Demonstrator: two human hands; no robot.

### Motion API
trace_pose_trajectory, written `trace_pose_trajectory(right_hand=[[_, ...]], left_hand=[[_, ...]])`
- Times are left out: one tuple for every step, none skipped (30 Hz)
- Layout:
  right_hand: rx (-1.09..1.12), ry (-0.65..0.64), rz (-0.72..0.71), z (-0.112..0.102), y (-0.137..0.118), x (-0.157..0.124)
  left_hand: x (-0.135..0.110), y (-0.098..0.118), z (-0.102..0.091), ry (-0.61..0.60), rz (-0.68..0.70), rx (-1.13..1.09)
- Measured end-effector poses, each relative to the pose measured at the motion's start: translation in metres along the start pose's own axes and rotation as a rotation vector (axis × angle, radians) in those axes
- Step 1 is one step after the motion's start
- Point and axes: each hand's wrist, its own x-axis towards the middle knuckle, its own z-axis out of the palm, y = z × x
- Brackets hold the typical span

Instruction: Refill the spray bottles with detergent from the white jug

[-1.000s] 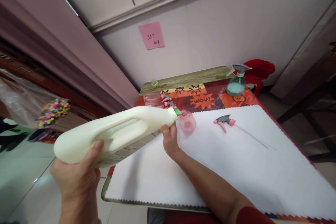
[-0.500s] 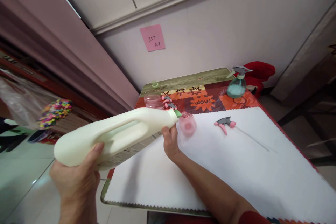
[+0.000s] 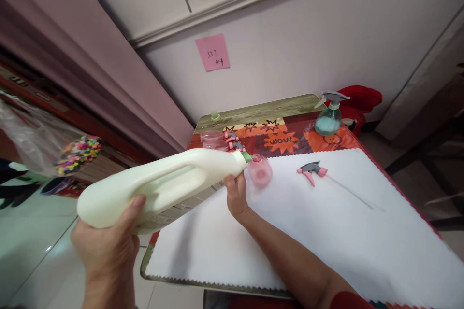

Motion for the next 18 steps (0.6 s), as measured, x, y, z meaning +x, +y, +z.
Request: trace_pose_trajectory(right_hand=[[0.002, 0.001, -0.001, 0.0002, -0.0001, -0.0001], [0.005, 0.002, -0.002, 0.0003, -0.0003, -0.0002], [0.008, 0.003, -0.004, 0.0006, -0.0006, -0.0002], [0.008, 0.005, -0.006, 0.0007, -0.001, -0.0002], [0.005, 0.006, -0.006, 0.0009, -0.0016, -0.0002], [0.001, 0.004, -0.004, 0.0009, -0.0022, -0.0002], [-0.004, 0.002, -0.003, 0.0009, -0.0029, -0.0001], [-0.009, 0.0, -0.001, 0.0009, -0.0035, -0.0001], [-0.011, -0.003, 0.001, 0.0009, -0.0041, 0.0], [-0.01, -0.007, 0.003, 0.0008, -0.0045, 0.0002], [-0.007, -0.009, 0.003, 0.0008, -0.0047, 0.0003], [-0.004, -0.007, 0.002, 0.0008, -0.0048, 0.0004], [-0.003, -0.004, 0.001, 0.0008, -0.0047, 0.0004], [-0.002, 0.0, 0.0, 0.0009, -0.0046, 0.0004], [-0.003, 0.004, 0.0, 0.0009, -0.0045, 0.0004], [-0.006, 0.007, 0.0, 0.0009, -0.0044, 0.0004], [-0.008, 0.008, 0.001, 0.0008, -0.0043, 0.0003], [-0.008, 0.006, 0.002, 0.0008, -0.0044, 0.0003]], left_hand=[[-0.0008, 0.0006, 0.0, -0.001, 0.001, 0.003], [-0.0016, 0.0014, 0.0001, -0.003, 0.003, 0.004], [-0.0025, 0.0024, 0.0004, -0.004, 0.006, 0.005], [-0.0035, 0.0034, 0.0008, -0.005, 0.007, 0.007], [-0.0044, 0.0045, 0.0012, -0.007, 0.01, 0.008], [-0.0052, 0.0055, 0.0017, -0.008, 0.013, 0.007], [-0.006, 0.0064, 0.0022, -0.013, 0.014, 0.007], [-0.0065, 0.0071, 0.0027, -0.017, 0.015, 0.005], [-0.0069, 0.0075, 0.0031, -0.022, 0.015, 0.003], [-0.007, 0.0077, 0.0034, -0.025, 0.014, 0.002], [-0.007, 0.0078, 0.0036, -0.026, 0.012, 0.0], [-0.0069, 0.0077, 0.0037, -0.024, 0.011, -0.004], [-0.0067, 0.0075, 0.0037, -0.019, 0.009, -0.008], [-0.0065, 0.0074, 0.0036, -0.014, 0.006, -0.009], [-0.0065, 0.0073, 0.0035, -0.009, 0.003, -0.007], [-0.0066, 0.0073, 0.0033, -0.006, 0.003, -0.005], [-0.0068, 0.0074, 0.0031, -0.007, 0.002, 0.003], [-0.007, 0.0075, 0.0028, -0.011, 0.002, 0.01]])
